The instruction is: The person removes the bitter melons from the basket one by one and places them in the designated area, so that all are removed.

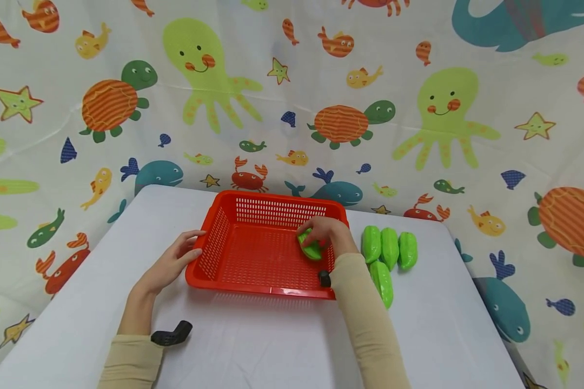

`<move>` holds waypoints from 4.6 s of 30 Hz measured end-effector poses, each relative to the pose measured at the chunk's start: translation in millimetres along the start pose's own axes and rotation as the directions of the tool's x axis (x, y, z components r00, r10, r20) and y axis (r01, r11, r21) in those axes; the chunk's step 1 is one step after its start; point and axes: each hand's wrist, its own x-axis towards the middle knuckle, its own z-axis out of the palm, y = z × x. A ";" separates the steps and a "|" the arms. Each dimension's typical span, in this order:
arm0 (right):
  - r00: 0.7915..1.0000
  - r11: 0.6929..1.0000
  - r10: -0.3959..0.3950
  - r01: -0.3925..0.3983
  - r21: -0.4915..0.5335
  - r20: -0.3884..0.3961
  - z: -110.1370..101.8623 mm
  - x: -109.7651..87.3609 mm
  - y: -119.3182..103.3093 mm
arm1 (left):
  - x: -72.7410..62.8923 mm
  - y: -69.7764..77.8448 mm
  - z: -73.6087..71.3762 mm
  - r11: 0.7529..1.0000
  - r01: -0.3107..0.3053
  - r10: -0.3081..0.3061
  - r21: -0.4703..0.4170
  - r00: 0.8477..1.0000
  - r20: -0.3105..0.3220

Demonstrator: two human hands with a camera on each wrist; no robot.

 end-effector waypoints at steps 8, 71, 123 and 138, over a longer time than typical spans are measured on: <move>0.999 0.999 -0.011 0.009 0.047 0.046 0.8 3.3 3.7 | -3.9 1.2 3.4 1.000 0.000 0.000 0.002 1.000 -0.011; 0.999 0.999 -0.033 0.032 0.026 0.041 4.9 0.2 7.6 | -9.8 1.6 6.3 1.000 -0.007 0.007 -0.005 1.000 -0.012; 0.906 0.911 -0.311 0.370 0.181 -0.286 -31.4 -69.0 -6.5 | -7.1 0.5 5.5 1.000 0.005 -0.005 -0.004 1.000 -0.007; 0.841 0.898 -0.368 0.432 0.084 -0.396 -22.7 -119.8 32.6 | -8.4 1.0 6.7 1.000 0.013 -0.013 0.007 1.000 -0.011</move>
